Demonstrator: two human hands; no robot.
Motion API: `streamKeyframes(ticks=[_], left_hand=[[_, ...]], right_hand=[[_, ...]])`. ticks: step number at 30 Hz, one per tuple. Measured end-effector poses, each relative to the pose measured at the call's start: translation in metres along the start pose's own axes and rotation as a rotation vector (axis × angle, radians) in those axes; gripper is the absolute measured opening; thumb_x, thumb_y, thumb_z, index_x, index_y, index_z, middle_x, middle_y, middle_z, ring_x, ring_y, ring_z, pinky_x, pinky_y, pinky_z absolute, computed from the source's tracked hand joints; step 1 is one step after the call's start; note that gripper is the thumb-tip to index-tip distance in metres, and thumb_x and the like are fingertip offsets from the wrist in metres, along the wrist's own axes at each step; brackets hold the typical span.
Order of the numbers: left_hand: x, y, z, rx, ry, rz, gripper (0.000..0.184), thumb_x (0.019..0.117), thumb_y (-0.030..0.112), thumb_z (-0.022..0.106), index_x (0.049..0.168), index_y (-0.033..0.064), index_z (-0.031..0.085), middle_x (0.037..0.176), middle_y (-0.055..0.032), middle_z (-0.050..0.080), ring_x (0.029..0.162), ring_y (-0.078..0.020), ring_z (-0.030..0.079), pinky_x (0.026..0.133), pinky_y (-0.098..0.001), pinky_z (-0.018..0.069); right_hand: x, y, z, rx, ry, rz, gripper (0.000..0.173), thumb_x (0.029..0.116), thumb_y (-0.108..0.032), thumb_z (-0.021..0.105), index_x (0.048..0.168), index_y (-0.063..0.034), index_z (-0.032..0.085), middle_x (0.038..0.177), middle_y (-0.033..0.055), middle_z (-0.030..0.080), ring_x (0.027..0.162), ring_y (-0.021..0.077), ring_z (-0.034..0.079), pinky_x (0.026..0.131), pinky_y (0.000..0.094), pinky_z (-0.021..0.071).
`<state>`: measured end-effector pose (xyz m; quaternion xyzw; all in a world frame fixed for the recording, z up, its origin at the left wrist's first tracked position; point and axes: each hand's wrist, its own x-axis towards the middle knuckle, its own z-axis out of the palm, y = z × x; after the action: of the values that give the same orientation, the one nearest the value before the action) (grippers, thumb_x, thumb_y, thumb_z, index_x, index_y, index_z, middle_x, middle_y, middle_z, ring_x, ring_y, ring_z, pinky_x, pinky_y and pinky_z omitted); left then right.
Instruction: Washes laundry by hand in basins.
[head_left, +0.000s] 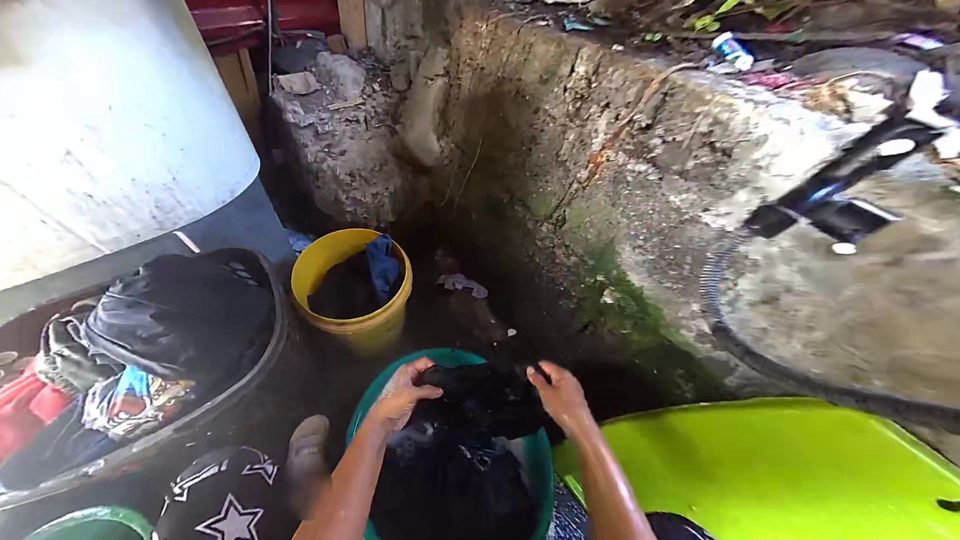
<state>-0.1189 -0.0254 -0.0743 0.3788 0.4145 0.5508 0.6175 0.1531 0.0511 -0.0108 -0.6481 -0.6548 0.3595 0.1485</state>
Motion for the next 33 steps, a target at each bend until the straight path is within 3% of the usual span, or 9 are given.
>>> streamKeyframes(ticks=[7, 11, 15, 18, 23, 26, 28, 31, 33], left_hand=[[0.028, -0.094, -0.081, 0.906, 0.204, -0.558, 0.039, 0.1005, 0.022, 0.065, 0.135, 0.0031, 0.063, 0.134, -0.0194, 0.066, 0.128, -0.032, 0.061, 0.112, -0.0504, 0.0453], [0.042, -0.138, -0.073, 1.158, 0.077, -0.542, 0.046, 0.107, 0.038, 0.052, 0.142, 0.0104, 0.061, 0.145, -0.0159, 0.059, 0.142, -0.032, 0.05, 0.121, -0.0504, 0.0346], [0.014, -0.183, -0.042, 1.314, -0.138, -0.426, 0.049, 0.1035, 0.03, 0.057, 0.152, 0.0225, 0.052, 0.157, -0.0213, 0.045, 0.148, -0.0447, 0.036, 0.116, -0.0686, 0.029], [0.01, -0.193, -0.062, 1.021, -0.253, -0.563, 0.044, 0.1082, 0.018, 0.049, 0.15, 0.0058, 0.052, 0.154, -0.0196, 0.051, 0.146, -0.0342, 0.045, 0.122, -0.0506, 0.0322], [0.035, -0.186, -0.044, 0.884, -0.027, -1.09, 0.045, 0.1118, 0.021, 0.042, 0.143, -0.0103, 0.051, 0.151, -0.0294, 0.05, 0.145, -0.041, 0.044, 0.121, -0.0527, 0.0321], [0.052, -0.184, -0.012, 0.714, 0.293, -0.861, 0.048, 0.11, 0.015, 0.046, 0.15, -0.0107, 0.04, 0.158, -0.0307, 0.038, 0.152, -0.0396, 0.031, 0.126, -0.0469, 0.0226], [0.047, -0.169, 0.019, 0.743, 0.402, -0.363, 0.039, 0.0971, 0.016, 0.063, 0.13, -0.0063, 0.065, 0.134, -0.027, 0.064, 0.131, -0.0378, 0.058, 0.114, -0.0503, 0.0435], [0.025, -0.153, 0.067, 0.684, 0.402, 0.231, 0.02, 0.0762, 0.018, 0.071, 0.083, 0.0004, 0.076, 0.09, -0.0139, 0.076, 0.086, -0.0267, 0.075, 0.076, -0.0464, 0.0615], [0.03, -0.146, 0.066, 0.726, 0.468, 0.08, 0.023, 0.0846, 0.021, 0.07, 0.078, -0.0005, 0.073, 0.081, -0.014, 0.074, 0.078, -0.0275, 0.074, 0.071, -0.048, 0.0604]], right_hand=[[0.06, 0.076, 0.147, -0.285, -0.2, 0.2, 0.055, 0.1023, -0.024, 0.06, 0.154, -0.015, 0.045, 0.156, 0.0296, 0.04, 0.14, 0.0495, 0.044, 0.111, 0.0633, 0.0415], [0.069, 0.09, 0.212, -0.516, -0.504, 0.17, 0.063, 0.1024, -0.056, 0.051, 0.16, -0.0402, 0.033, 0.173, 0.0165, 0.002, 0.157, 0.0446, 0.003, 0.12, 0.0713, 0.0142], [0.072, 0.101, 0.242, -0.596, -0.667, 0.25, 0.066, 0.1035, -0.042, 0.055, 0.162, -0.0224, 0.031, 0.167, 0.0202, 0.025, 0.154, 0.044, 0.022, 0.119, 0.068, 0.0212], [0.079, 0.1, 0.243, -0.565, -0.731, 0.339, 0.052, 0.106, -0.032, 0.052, 0.147, 0.0005, 0.052, 0.152, 0.0267, 0.048, 0.143, 0.0446, 0.043, 0.116, 0.0645, 0.0329], [0.084, 0.098, 0.229, 0.319, -0.188, 0.359, 0.035, 0.0872, -0.008, 0.075, 0.117, 0.0071, 0.068, 0.116, 0.024, 0.068, 0.112, 0.0313, 0.064, 0.1, 0.0477, 0.0503], [0.073, 0.09, 0.227, 0.835, -0.027, 0.498, 0.03, 0.0963, -0.01, 0.053, 0.121, 0.0053, 0.06, 0.114, 0.0187, 0.063, 0.105, 0.0256, 0.06, 0.09, 0.0472, 0.0505], [0.081, 0.084, 0.222, 0.97, -0.106, 0.525, 0.046, 0.1103, -0.037, 0.038, 0.139, -0.0037, 0.052, 0.126, 0.0144, 0.064, 0.112, 0.0206, 0.063, 0.094, 0.044, 0.0541], [0.065, 0.071, 0.197, 0.593, -0.277, 0.127, 0.041, 0.1103, -0.009, 0.033, 0.145, 0.0111, 0.044, 0.138, 0.0186, 0.058, 0.124, 0.0087, 0.056, 0.104, 0.0206, 0.0467], [0.021, -0.002, 0.169, 0.257, -0.228, 0.26, 0.044, 0.1089, -0.008, 0.04, 0.149, 0.0092, 0.04, 0.149, 0.0199, 0.052, 0.137, 0.0123, 0.049, 0.113, 0.0219, 0.0387]])
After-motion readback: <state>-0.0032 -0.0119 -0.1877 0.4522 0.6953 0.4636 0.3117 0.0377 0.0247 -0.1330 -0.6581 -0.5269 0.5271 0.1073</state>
